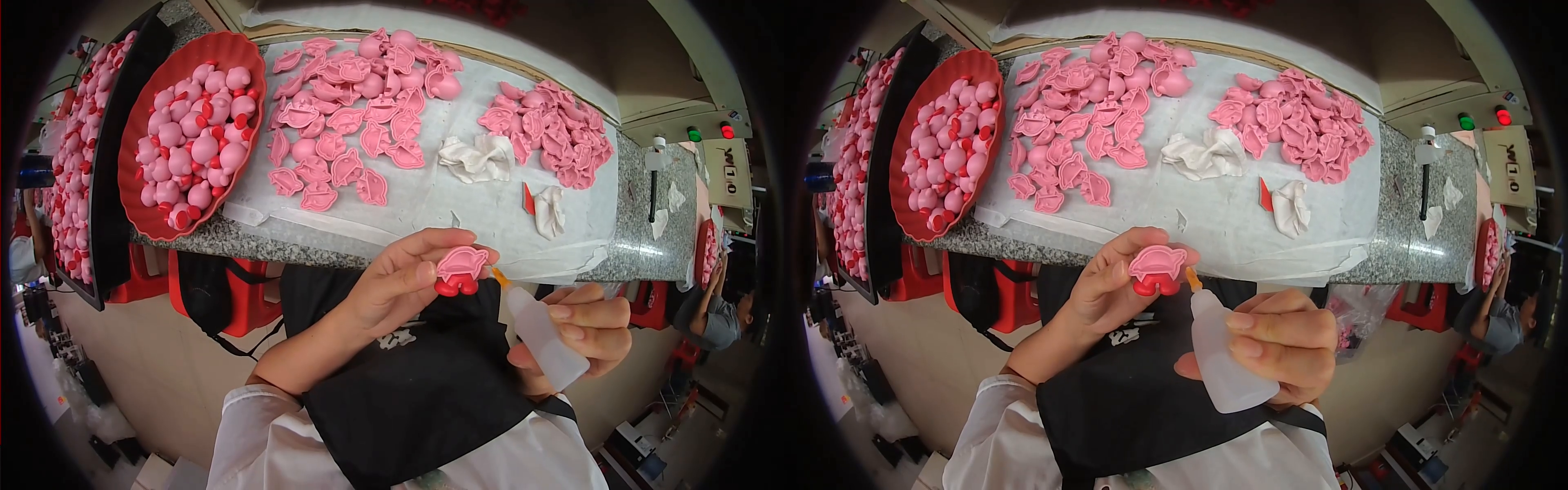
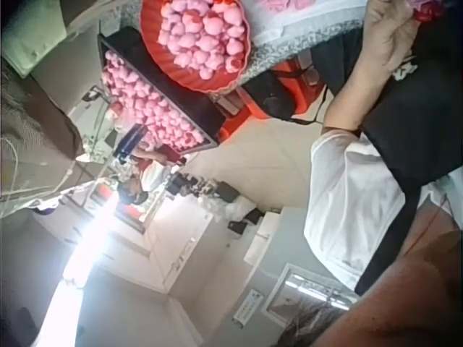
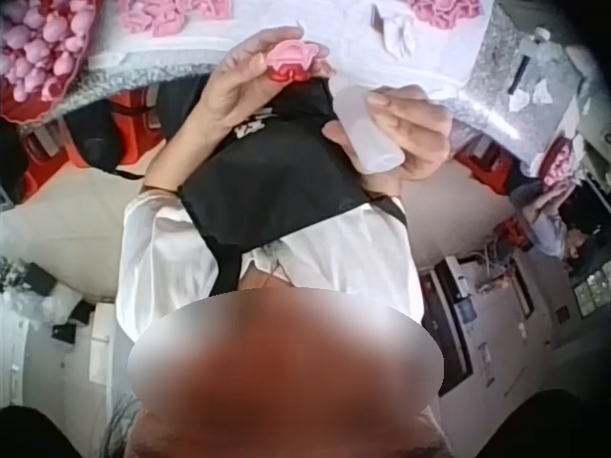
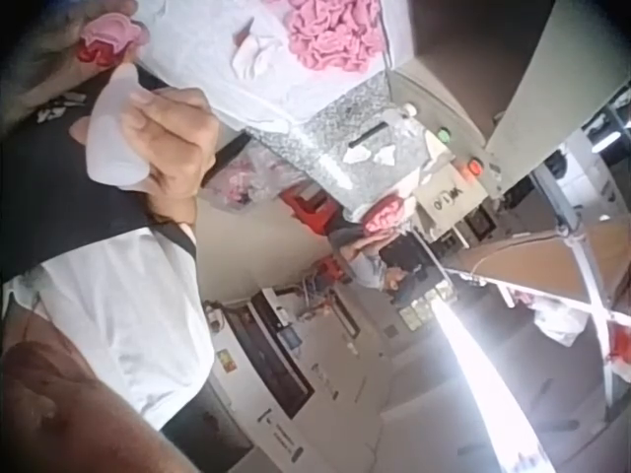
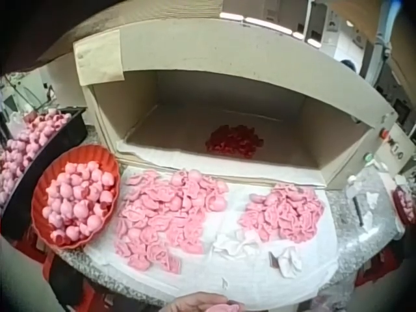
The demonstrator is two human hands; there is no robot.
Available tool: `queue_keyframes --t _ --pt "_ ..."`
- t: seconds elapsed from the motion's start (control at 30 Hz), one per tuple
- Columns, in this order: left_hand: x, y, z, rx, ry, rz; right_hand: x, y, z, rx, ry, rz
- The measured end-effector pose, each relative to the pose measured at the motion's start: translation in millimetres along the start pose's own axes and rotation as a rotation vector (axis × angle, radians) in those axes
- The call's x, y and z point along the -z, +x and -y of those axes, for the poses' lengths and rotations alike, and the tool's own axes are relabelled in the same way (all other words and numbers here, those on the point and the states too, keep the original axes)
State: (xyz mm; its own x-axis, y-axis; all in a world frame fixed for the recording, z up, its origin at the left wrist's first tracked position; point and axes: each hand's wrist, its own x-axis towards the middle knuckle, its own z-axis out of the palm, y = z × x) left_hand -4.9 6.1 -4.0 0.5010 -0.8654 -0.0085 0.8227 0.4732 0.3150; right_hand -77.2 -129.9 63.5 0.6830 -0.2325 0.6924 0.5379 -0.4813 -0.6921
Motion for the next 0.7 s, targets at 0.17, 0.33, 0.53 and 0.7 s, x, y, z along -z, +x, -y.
queue_keyframes --t 0.17,0.33,0.53,0.7 --pt "2.0 0.1 0.8 -0.004 0.011 -0.008 1.2 -0.8 -4.2 0.043 0.012 0.03" --pt "1.3 0.5 1.6 -0.012 0.012 -0.008 1.5 -1.4 -3.4 0.052 0.009 0.044" --pt "3.6 0.5 2.4 -0.018 0.031 -0.012 2.1 -1.3 -5.1 0.103 0.023 0.1" --pt "2.8 0.6 2.5 -0.019 0.025 -0.015 1.5 -0.6 -4.8 0.097 0.028 0.101"
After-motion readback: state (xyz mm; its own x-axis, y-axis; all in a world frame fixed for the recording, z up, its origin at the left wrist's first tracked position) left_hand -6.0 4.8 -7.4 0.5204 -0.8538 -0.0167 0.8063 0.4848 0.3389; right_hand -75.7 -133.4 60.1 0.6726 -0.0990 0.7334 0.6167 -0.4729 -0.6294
